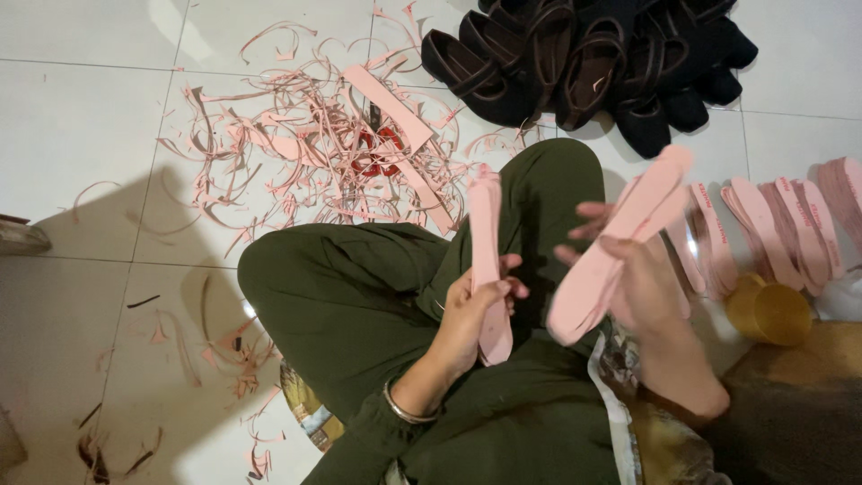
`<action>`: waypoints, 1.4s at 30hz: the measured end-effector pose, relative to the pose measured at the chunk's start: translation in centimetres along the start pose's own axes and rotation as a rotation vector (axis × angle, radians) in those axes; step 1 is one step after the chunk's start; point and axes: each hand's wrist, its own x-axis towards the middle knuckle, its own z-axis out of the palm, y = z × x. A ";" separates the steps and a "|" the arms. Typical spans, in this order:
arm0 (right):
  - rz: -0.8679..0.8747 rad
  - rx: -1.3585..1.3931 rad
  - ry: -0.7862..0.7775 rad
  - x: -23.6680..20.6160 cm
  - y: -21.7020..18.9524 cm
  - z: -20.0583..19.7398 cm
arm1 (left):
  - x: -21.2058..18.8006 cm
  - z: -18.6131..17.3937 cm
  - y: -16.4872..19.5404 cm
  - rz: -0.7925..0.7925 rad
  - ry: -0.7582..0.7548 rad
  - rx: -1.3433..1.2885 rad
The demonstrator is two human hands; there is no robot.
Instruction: The person sits on the floor of a footwear workshop and gathers pink foam insoles printed with red text, picking them one at a time from a pile of insoles and trim scraps, aligning them into a stack in their hands, and placing the finished stack on the floor beside them.
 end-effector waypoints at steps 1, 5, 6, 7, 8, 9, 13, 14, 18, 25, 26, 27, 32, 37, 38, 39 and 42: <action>-0.070 -0.079 0.006 0.4 -0.4 -0.7 | 0.0 -0.3 0.1 0.015 -0.028 -0.028; -0.307 -0.801 0.069 2.6 2.0 -2.4 | 0.1 -0.5 0.4 -0.023 -0.055 -0.147; -0.389 -1.128 0.093 3.4 3.7 -2.2 | 0.2 -0.4 0.4 -0.022 -0.061 -0.157; -0.467 -1.455 0.117 3.9 5.1 -2.3 | 0.3 -0.4 0.5 -0.022 -0.068 -0.165; -0.434 -1.427 0.139 3.9 6.1 -2.7 | 0.4 -0.3 0.5 -0.021 -0.076 -0.173; -0.403 -1.400 0.156 4.1 6.9 -3.0 | 0.7 -0.2 0.5 -0.029 -0.057 -0.172; -0.273 -1.030 0.143 4.6 6.3 -4.0 | 0.9 -0.5 0.2 -0.015 0.017 -0.159; -0.216 -0.900 0.150 4.6 5.4 -4.1 | 1.1 -0.6 0.0 0.009 0.027 -0.155; 0.058 -0.234 -0.030 3.1 2.4 -2.4 | 1.7 -0.6 -1.1 0.121 0.067 -0.186; 0.274 0.158 -0.370 1.0 3.0 3.5 | 1.4 -0.4 -2.0 0.184 0.094 -0.037; 0.279 0.179 -0.378 1.1 3.3 4.1 | 1.3 -0.5 -2.0 0.196 0.103 -0.016; 0.285 0.201 -0.383 1.1 3.7 4.5 | 1.2 -0.5 -2.1 0.226 0.100 -0.018; 0.082 -0.090 -0.263 0.5 7.1 6.4 | 1.5 -0.7 -3.0 0.290 0.048 0.022; -0.233 -0.354 -0.261 0.3 9.5 6.7 | 1.4 -1.3 -3.9 0.343 -0.008 0.175; -0.314 -0.490 -0.248 0.3 9.4 6.7 | 1.3 -1.3 -3.9 0.359 -0.031 0.219; -0.392 -0.626 -0.230 0.3 9.2 6.7 | 1.1 -1.3 -3.8 0.392 -0.057 0.262; -0.471 -0.730 -0.286 -0.1 7.6 7.2 | 0.1 -1.4 -2.8 0.422 -0.167 0.341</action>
